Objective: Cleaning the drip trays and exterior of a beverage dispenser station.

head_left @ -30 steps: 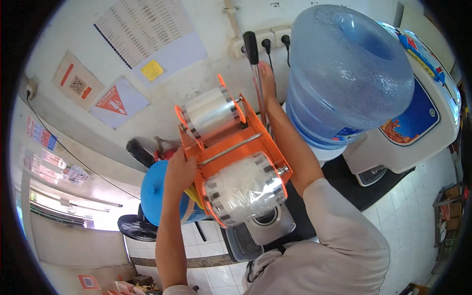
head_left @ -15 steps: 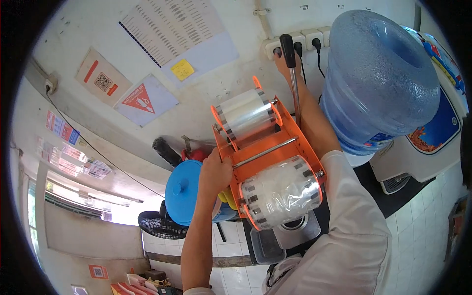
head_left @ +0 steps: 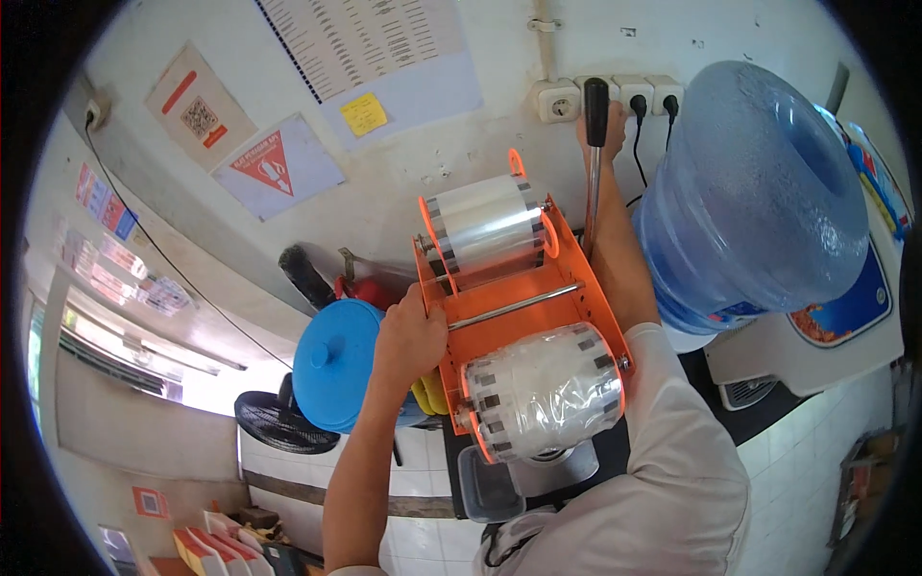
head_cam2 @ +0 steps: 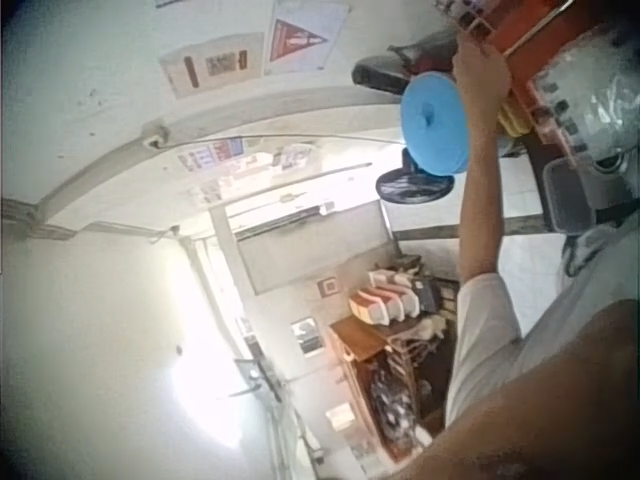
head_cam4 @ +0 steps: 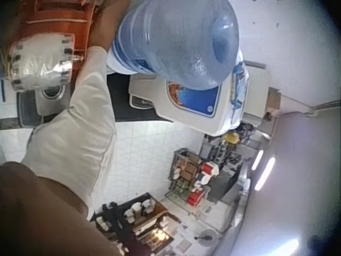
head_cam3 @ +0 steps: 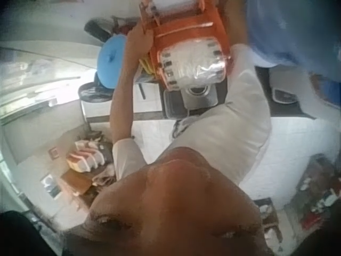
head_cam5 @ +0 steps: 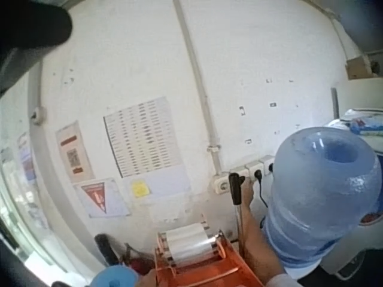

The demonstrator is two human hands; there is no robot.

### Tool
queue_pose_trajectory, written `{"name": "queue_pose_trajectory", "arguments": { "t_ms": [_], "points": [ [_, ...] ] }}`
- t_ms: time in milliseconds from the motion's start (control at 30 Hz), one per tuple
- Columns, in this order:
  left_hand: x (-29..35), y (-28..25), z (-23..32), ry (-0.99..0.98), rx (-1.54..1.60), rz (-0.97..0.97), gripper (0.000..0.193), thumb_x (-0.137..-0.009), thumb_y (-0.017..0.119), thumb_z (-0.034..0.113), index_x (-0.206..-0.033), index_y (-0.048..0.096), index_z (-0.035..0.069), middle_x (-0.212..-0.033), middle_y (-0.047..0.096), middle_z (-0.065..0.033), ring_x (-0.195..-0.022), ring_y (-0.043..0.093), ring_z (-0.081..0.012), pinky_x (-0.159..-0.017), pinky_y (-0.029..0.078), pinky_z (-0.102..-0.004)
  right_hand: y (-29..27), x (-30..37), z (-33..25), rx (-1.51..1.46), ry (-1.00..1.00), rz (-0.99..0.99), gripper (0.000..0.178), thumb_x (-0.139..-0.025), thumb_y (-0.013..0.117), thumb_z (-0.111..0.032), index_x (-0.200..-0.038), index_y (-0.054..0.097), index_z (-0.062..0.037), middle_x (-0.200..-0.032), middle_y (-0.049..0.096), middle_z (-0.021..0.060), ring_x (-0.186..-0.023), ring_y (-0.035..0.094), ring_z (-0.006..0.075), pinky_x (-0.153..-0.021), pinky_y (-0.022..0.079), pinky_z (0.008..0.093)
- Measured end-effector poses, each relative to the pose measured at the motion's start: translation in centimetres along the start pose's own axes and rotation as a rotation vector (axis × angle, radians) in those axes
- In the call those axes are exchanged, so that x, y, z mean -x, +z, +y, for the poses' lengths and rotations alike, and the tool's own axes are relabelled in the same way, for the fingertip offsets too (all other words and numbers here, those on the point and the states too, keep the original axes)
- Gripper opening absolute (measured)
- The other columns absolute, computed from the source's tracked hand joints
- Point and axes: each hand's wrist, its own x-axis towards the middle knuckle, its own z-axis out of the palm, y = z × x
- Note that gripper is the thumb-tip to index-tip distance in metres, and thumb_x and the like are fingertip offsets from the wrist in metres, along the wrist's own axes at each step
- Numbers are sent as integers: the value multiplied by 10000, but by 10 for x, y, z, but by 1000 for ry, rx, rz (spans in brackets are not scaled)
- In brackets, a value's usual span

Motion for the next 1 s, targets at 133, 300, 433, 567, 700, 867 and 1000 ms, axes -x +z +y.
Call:
{"name": "queue_pose_trajectory", "arguments": {
  "t_ms": [133, 300, 433, 567, 700, 867, 1000],
  "points": [
    [-2, 0, 3, 40, -14, 31, 223, -827, 443, 166, -962, 517, 4, -838, 590, -297, -810, 539, -493, -758, 405, -565, 9, -23, 22, 84, -244, 102, 311, -808, 628, -226, -953, 502, 18, -948, 563, 171, -852, 608, 356, -725, 511, 446],
    [0, -4, 6, 12, -33, 25, 208, -827, 446, 160, -940, 512, -1, -805, 594, -290, -790, 546, -485, -750, 408, -559, 9, -10, 10, -9, -141, 80, 295, -744, 602, -115, -898, 452, 87, -936, 504, 283, -813, 575, 444, -736, 492, 487],
    [-2, -4, 10, -39, -30, -20, 261, -821, 460, 165, -993, 535, -16, -919, 593, -277, -888, 545, -458, -785, 419, -494, 9, -9, 11, -9, -118, 68, 325, -749, 600, -123, -917, 425, 93, -960, 489, 294, -815, 583, 446, -724, 499, 484],
    [-3, 0, 10, 23, -28, 11, 214, -829, 447, 158, -944, 519, -8, -802, 593, -291, -786, 546, -489, -739, 404, -560, -7, -4, 11, -45, -94, 177, 352, -843, 588, -243, -955, 443, 58, -966, 509, 253, -803, 606, 395, -681, 514, 460],
    [-2, 2, 11, 67, -33, 35, 229, -826, 451, 162, -960, 523, -9, -820, 596, -288, -792, 548, -488, -737, 403, -561, -32, 17, -9, -28, -81, 52, 269, -857, 507, -158, -998, 416, 52, -991, 503, 232, -893, 555, 413, -751, 467, 500],
    [-4, 2, 9, 57, -8, -6, 238, -822, 454, 162, -978, 524, -3, -874, 592, -286, -838, 534, -487, -764, 398, -554, -40, 74, 17, -458, -266, -259, 433, -912, 498, -319, -1168, 478, 29, -1138, 522, 179, -1074, 516, 284, -906, 404, 394],
    [-4, 2, -8, 61, -37, 23, 247, -818, 456, 161, -988, 519, -7, -901, 589, -292, -869, 529, -484, -785, 397, -547, -181, 141, 20, -744, 324, -1000, 600, -934, 372, -475, -1321, 411, -17, -1364, 412, 136, -1282, 347, 229, -1044, 254, 377]
  ]
}}
